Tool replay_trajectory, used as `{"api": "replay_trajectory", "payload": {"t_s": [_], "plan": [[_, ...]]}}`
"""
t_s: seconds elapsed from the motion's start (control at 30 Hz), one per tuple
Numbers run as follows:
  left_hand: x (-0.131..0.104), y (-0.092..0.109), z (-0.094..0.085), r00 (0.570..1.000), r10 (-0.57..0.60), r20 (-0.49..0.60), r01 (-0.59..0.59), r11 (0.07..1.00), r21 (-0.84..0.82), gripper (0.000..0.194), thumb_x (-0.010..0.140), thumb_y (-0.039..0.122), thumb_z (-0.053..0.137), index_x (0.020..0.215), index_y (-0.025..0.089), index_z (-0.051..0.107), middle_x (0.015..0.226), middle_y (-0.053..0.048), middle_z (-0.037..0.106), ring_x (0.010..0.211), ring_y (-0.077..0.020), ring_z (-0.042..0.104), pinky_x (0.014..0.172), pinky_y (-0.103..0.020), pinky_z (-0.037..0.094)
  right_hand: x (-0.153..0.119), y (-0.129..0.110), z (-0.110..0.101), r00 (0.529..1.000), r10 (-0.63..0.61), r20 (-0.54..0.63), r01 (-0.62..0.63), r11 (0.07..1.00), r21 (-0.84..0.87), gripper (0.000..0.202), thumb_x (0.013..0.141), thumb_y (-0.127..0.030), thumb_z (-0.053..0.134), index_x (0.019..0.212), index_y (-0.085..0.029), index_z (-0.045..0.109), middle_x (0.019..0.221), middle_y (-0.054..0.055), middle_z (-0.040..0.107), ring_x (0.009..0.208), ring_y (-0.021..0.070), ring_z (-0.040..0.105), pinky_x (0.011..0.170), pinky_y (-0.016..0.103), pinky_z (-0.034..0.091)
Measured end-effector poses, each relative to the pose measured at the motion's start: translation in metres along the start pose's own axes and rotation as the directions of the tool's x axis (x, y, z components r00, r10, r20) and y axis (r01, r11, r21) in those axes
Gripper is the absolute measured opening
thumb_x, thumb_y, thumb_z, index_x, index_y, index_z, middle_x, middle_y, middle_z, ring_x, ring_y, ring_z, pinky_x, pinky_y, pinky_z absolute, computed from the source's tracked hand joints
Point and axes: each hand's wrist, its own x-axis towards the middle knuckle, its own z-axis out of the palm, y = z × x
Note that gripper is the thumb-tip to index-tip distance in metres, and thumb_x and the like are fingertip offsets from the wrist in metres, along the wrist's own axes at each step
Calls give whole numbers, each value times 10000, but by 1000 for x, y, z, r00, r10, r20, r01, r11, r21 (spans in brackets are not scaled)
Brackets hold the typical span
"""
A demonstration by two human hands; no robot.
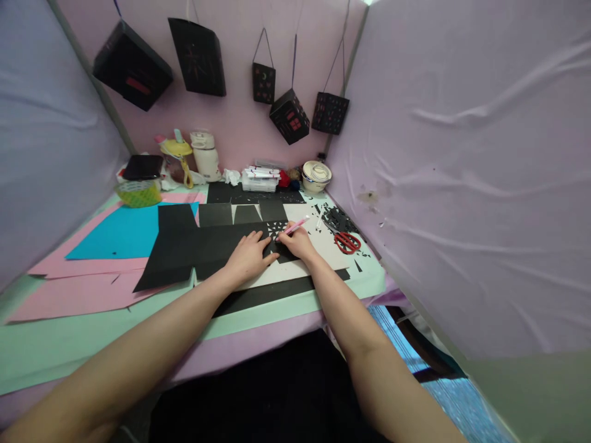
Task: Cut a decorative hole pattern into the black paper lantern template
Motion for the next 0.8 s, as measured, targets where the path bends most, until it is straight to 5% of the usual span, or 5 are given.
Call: {"api": "replay_trajectory", "payload": {"t_s": [0.5, 0.8], "plan": [[-1, 0, -1, 1000, -4, -8, 5, 1000, 14, 566, 893, 531, 499, 1310, 155, 564, 1459, -159, 451, 1371, -332, 359, 1114, -449, 273, -2, -4, -1, 1000, 7, 0, -7, 1000, 3, 145, 742, -312, 571, 678, -219, 480, 630, -39, 584, 641, 146, 547, 657, 278, 410], [-1, -1, 1, 1000, -16, 1, 16, 999, -32, 595, 886, 531, 513, 1326, 134, 552, 1478, -177, 425, 1397, -345, 319, 1131, -458, 245, -6, -11, -4, 998, 25, -63, -14, 985, 174, 186, 764, -351, 595, 680, -220, 492, 629, -25, 605, 653, 158, 573, 672, 293, 423]]}}
